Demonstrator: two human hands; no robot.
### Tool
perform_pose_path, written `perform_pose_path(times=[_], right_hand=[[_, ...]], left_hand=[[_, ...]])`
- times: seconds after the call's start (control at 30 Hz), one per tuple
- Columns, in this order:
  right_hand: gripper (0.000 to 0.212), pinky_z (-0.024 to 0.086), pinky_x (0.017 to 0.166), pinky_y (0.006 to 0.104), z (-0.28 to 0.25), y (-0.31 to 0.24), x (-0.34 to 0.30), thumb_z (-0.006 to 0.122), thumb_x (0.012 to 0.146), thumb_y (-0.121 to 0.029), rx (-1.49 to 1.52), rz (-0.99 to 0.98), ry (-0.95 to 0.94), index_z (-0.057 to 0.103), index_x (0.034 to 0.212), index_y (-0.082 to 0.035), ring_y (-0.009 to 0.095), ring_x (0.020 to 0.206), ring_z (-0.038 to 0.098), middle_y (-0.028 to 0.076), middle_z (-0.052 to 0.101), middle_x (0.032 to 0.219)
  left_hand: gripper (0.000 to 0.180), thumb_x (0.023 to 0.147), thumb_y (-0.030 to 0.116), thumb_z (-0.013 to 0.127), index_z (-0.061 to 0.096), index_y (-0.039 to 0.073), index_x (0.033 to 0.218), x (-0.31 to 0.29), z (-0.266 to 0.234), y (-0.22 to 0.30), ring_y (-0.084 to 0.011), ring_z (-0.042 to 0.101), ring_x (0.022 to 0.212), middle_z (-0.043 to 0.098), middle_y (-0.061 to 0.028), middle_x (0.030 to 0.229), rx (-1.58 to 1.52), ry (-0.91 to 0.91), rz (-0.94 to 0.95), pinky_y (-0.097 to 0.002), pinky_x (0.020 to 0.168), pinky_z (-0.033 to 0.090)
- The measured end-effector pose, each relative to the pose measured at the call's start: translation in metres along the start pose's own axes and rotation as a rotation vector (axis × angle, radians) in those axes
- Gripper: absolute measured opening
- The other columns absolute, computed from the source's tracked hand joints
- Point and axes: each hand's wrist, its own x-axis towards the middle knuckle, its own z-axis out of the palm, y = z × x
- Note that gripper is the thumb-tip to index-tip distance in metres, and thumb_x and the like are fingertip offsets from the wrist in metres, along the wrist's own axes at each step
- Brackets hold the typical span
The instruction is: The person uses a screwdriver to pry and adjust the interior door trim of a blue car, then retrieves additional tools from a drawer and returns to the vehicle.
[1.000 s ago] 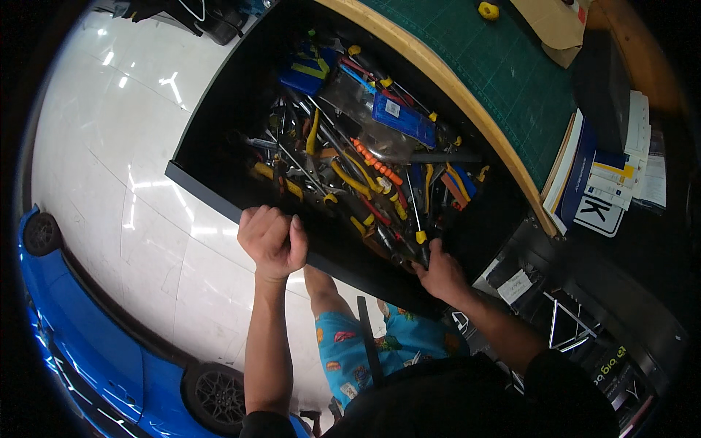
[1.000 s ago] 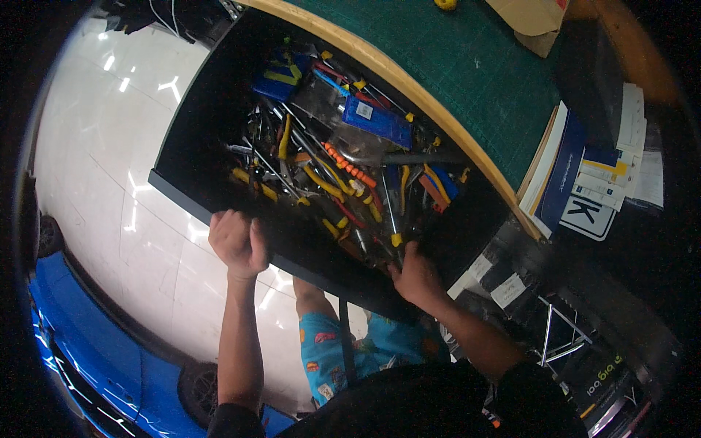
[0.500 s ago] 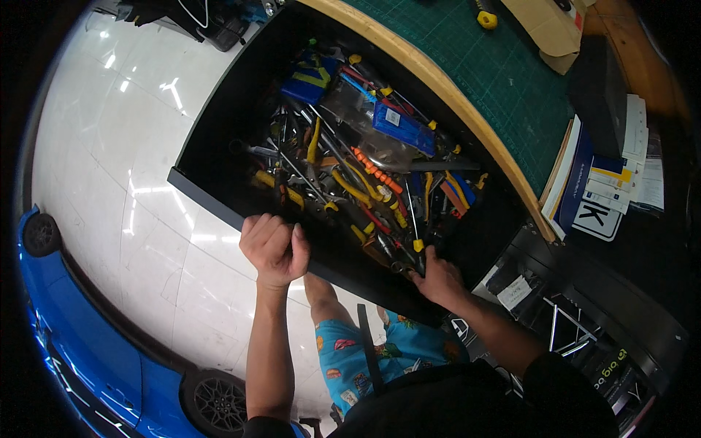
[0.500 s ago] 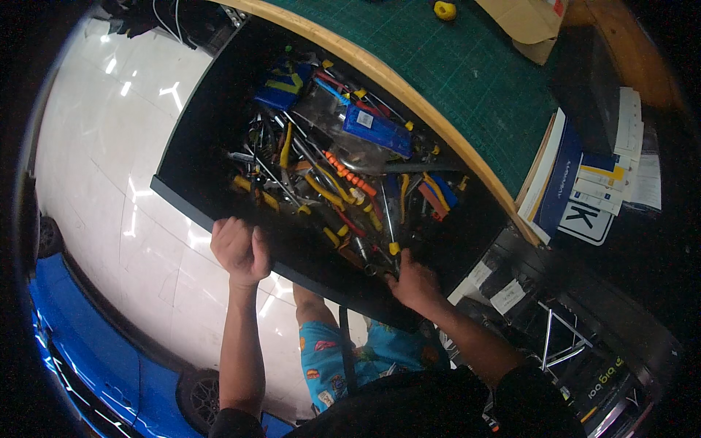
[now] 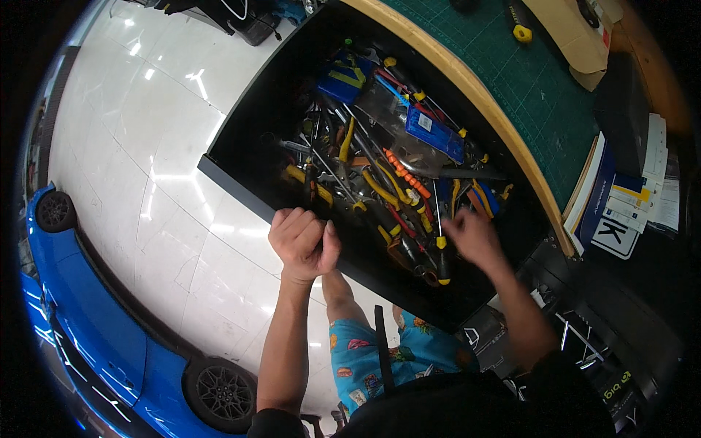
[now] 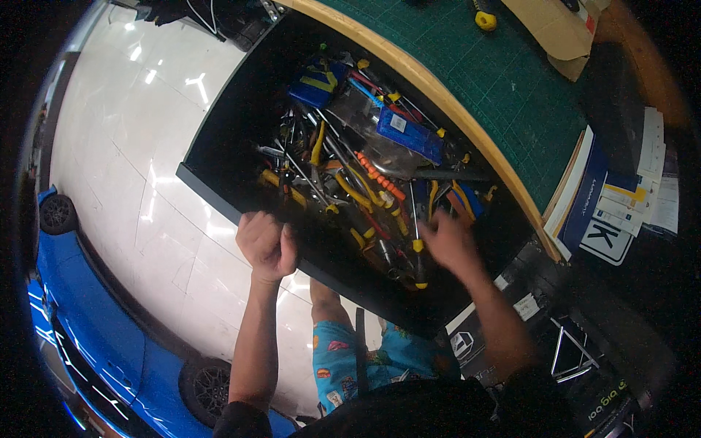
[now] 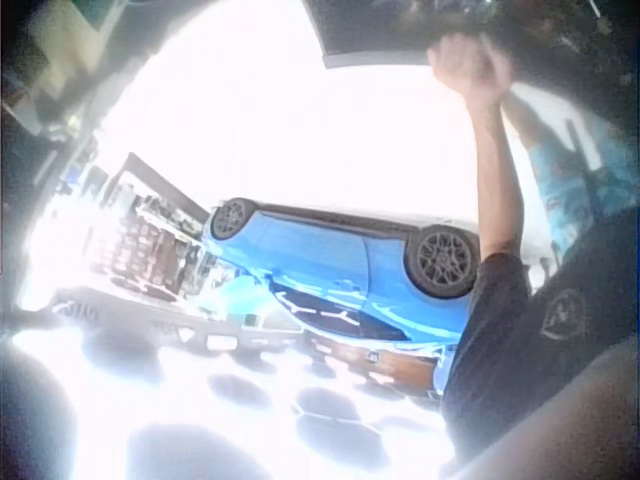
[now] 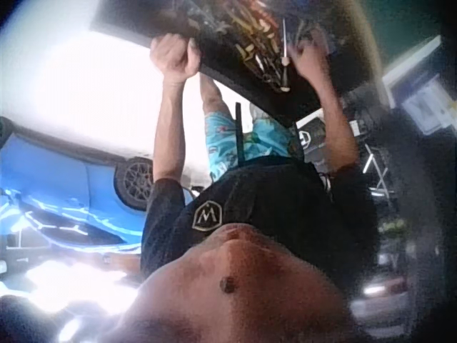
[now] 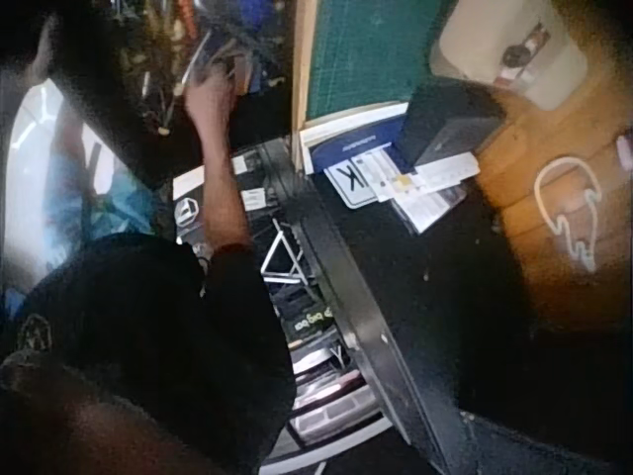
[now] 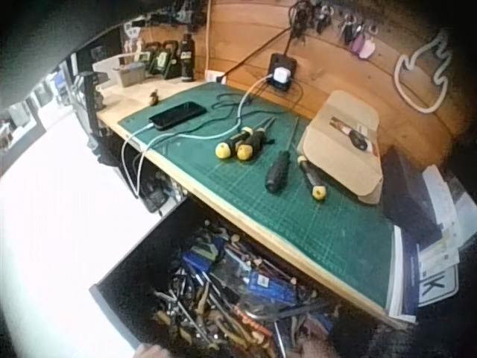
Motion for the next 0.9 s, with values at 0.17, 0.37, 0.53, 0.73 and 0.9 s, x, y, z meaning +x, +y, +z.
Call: perform_pose_path(times=[0.17,0.37,0.53,0.73,0.9], right_hand=[[0.040,0.047,0.098,0.0499,-0.046,-0.033,0.085,0.059,0.094,-0.018,-0.060,-0.233,0.564,0.055,0.130,0.001,0.047,0.114,0.058,0.028,0.060,0.124],[0.038,0.054,0.092,0.0483,-0.041,-0.025,0.134,0.057,0.088,-0.010,-0.303,-0.116,0.449,0.056,0.124,0.005,0.044,0.106,0.065,0.029,0.058,0.125],[0.029,0.055,0.088,0.0473,-0.041,-0.031,0.136,0.059,0.087,-0.011,-0.461,-0.093,0.390,0.062,0.111,0.004,0.042,0.102,0.067,0.028,0.062,0.118],[0.031,0.054,0.091,0.0496,-0.058,-0.029,0.143,0.063,0.086,-0.017,-0.312,-0.066,0.306,0.064,0.110,0.003,0.043,0.105,0.066,0.029,0.066,0.112],[0.036,0.051,0.096,0.0500,-0.054,-0.023,0.139,0.064,0.088,-0.023,-0.183,-0.069,0.427,0.063,0.112,0.003,0.042,0.113,0.063,0.029,0.065,0.115]], left_hand=[[0.017,0.065,0.005,0.065,0.049,0.008,0.058,-0.003,-0.002,-0.001,-0.0235,0.044,0.050,0.042,-0.0056,0.056,0.008,-0.008,-0.003,-0.0332,0.055,0.032],[0.017,0.065,0.004,0.064,0.049,0.007,0.058,-0.002,0.001,-0.001,-0.0237,0.043,0.050,0.042,-0.0058,0.056,-0.001,0.000,0.001,-0.0333,0.054,0.031],[0.018,0.065,0.004,0.065,0.049,0.007,0.058,-0.001,0.000,0.000,-0.0234,0.043,0.050,0.042,-0.0057,0.056,-0.005,0.001,0.002,-0.0334,0.054,0.032],[0.018,0.065,0.005,0.065,0.048,0.007,0.058,0.000,-0.001,0.001,-0.0234,0.044,0.050,0.043,-0.0053,0.056,-0.006,-0.007,-0.007,-0.0330,0.055,0.032],[0.018,0.064,0.005,0.065,0.048,0.008,0.058,-0.002,-0.001,-0.001,-0.0235,0.044,0.050,0.043,-0.0053,0.056,-0.005,0.000,-0.005,-0.0329,0.055,0.032]])
